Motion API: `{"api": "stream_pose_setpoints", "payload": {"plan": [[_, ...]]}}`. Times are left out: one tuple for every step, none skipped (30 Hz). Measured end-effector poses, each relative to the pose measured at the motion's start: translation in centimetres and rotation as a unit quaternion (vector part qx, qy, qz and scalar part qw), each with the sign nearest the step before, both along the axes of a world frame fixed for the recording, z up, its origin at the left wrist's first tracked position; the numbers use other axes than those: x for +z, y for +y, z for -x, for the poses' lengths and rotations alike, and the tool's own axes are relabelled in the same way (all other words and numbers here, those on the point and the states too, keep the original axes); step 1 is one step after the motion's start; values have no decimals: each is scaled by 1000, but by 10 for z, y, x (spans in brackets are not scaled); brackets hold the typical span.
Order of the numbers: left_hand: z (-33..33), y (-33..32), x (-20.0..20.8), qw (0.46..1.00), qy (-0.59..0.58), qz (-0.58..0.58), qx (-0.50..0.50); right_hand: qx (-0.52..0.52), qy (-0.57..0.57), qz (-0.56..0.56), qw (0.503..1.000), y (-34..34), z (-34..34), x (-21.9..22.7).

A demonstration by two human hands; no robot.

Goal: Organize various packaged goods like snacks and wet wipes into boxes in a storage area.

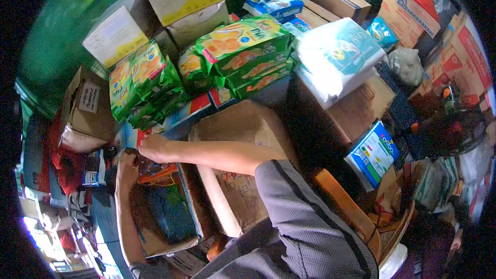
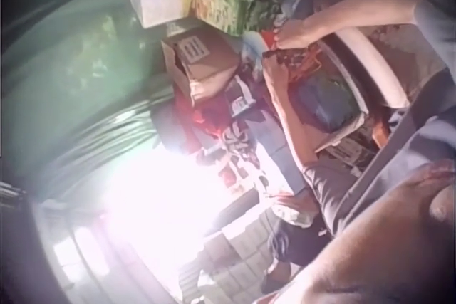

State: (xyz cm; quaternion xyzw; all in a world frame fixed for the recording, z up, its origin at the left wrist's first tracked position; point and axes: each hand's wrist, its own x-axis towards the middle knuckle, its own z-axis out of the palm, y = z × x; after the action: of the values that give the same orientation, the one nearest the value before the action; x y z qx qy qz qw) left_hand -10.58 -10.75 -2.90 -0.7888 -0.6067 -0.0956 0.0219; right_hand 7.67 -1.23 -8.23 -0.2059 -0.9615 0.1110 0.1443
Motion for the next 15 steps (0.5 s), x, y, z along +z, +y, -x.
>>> {"api": "stream_pose_setpoints", "payload": {"plan": [[-11,-3,10,1000,-8,-20,-20,-5,19,-6,1000,-6,-12,12],[-22,-7,23,999,-38,-9,-23,-15,27,-30,999,-12,-26,25],[-36,-12,36,997,-67,3,-26,-26,21,-48,998,-19,-41,38],[-51,-17,47,995,-87,-17,-41,-7,35,-79,996,-23,-58,52],[-68,-22,60,996,-80,-9,-34,-13,49,-82,995,-30,-75,65],[-84,-27,71,995,-93,-20,-32,-20,73,-88,993,-37,-94,77],[-101,-31,83,994,-107,-24,-26,-28,88,-91,992,-44,-114,89],[-117,-33,93,994,-98,-35,-39,-31,98,-95,990,-51,-134,101],[-135,-36,103,992,-101,-48,-54,-39,118,-85,989,-58,-154,112],[-152,-40,111,991,-93,-53,-77,-48,123,-69,989,-65,-176,122],[-170,-44,118,990,-84,-58,-101,-50,117,-79,989,-72,-201,130],[-187,-45,124,990,-90,-36,-107,-52,108,-94,988,-78,-227,136],[-207,-43,125,987,-101,-32,-118,-63,90,-92,990,-83,-250,142],[-225,-42,127,984,-105,-29,-141,-72,84,-99,989,-90,-271,146],[-242,-40,127,981,-112,-12,-157,-107,72,-104,986,-100,-291,147]]}}
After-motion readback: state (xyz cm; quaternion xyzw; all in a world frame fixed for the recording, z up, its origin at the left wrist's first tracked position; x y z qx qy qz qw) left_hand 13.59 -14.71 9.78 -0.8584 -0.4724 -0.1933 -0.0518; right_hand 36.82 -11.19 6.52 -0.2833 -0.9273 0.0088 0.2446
